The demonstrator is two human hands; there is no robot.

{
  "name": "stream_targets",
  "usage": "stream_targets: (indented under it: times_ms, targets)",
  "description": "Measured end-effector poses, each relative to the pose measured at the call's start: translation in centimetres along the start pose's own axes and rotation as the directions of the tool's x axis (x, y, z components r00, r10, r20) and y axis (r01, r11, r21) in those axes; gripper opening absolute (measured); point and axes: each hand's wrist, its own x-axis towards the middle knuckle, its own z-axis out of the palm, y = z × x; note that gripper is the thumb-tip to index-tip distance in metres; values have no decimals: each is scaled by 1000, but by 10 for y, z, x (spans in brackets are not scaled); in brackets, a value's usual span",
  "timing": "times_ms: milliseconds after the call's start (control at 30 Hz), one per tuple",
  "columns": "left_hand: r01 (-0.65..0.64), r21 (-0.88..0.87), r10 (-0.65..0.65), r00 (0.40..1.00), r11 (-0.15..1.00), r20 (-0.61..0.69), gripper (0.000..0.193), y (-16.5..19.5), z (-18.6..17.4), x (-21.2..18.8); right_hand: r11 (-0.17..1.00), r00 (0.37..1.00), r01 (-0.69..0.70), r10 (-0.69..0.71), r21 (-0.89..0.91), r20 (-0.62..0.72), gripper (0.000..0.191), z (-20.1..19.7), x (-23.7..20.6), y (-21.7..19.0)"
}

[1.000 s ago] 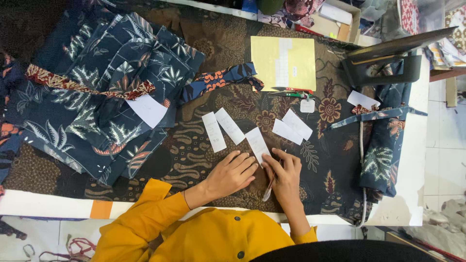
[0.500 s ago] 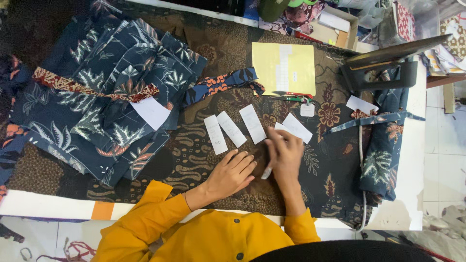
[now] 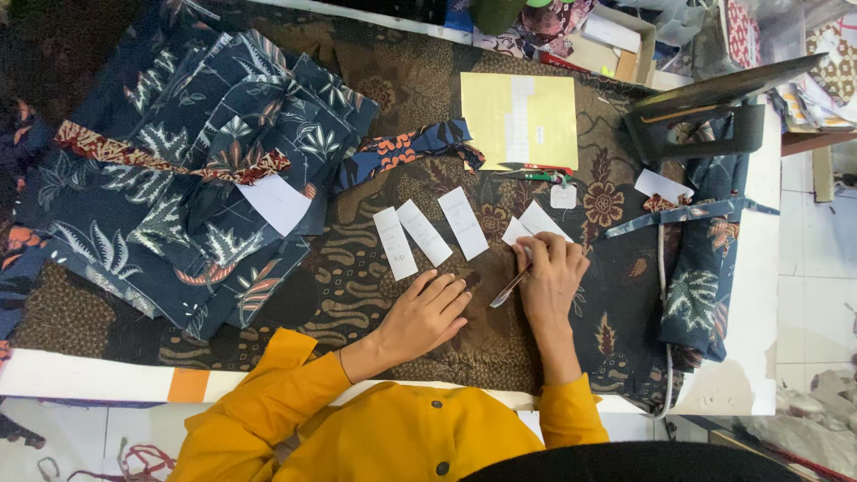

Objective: The person writes on small white paper labels with a pen, then folds and stacks patterned garments. The person places labels on the folded garments and arranges them into neat piles on the table.

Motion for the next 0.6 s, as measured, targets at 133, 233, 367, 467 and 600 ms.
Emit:
stream_targets:
  times_ms: [133, 233, 367, 467, 600]
  targets:
    - [-4, -7, 3, 1000, 1000, -8, 42, -1, 1, -1, 999, 998, -45, 44, 19, 37, 31, -4, 4, 7]
    - [-3, -7, 3, 1000, 1000, -11, 42, -1, 1, 0, 998, 997, -61, 61, 8, 44, 34, -4, 8, 6]
    - [-6, -11, 6, 1000, 1000, -2, 41, -2, 1, 0, 998, 996, -63, 64, -29, 60, 36, -11, 10, 4]
    - [-10, -22, 10, 1000, 1000, -4, 40, -2, 0, 0, 997, 993, -45, 50, -57, 103, 32, -23, 5, -4]
    - [-16, -18, 16, 1000, 1000, -12, 41, -1, 0, 0, 997, 980, -68, 71, -22, 187, 33, -40, -13, -24]
